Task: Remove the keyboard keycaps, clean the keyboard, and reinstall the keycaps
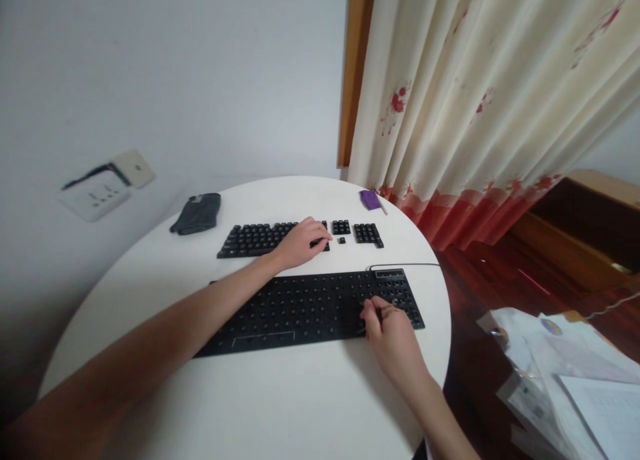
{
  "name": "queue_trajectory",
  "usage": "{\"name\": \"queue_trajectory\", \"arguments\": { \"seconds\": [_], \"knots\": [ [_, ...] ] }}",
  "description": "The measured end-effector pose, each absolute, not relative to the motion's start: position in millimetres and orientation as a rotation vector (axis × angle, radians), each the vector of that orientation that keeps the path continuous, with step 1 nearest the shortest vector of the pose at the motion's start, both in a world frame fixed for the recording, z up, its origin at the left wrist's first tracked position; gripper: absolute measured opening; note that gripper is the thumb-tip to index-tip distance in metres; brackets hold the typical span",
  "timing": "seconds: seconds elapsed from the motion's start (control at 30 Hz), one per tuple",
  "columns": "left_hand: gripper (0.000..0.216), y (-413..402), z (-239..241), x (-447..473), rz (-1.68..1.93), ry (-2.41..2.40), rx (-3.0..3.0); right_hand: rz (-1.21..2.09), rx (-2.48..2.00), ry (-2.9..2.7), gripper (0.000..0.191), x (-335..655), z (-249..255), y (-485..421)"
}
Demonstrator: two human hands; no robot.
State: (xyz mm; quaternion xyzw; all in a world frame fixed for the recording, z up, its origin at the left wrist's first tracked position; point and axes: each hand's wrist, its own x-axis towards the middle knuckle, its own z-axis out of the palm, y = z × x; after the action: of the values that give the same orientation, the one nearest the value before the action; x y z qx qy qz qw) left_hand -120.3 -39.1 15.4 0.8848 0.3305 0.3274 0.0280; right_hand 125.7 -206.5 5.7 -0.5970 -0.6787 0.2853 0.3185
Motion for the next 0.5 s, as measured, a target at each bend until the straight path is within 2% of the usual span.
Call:
{"name": "queue_trajectory", "arguments": {
  "seconds": [0.17,0.33,0.5],
  "knots": [
    [0.021,-39.4,16.2,-120.3,1.030,1.006,2.720,1.033,-1.470,-1.523,0.047,133.3,0.0,-201.0],
    [0.022,-40.2,16.5,-120.7,1.016,0.991,2.724,1.138,-1.485,-1.350,0.050,131.5,6.5,-198.5],
    [0.022,-40.5,17.1,-119.6,1.017,0.975,2.705,1.127,-1.406,-1.319,0.043,128.7,33.1,-187.1]
  ]
}}
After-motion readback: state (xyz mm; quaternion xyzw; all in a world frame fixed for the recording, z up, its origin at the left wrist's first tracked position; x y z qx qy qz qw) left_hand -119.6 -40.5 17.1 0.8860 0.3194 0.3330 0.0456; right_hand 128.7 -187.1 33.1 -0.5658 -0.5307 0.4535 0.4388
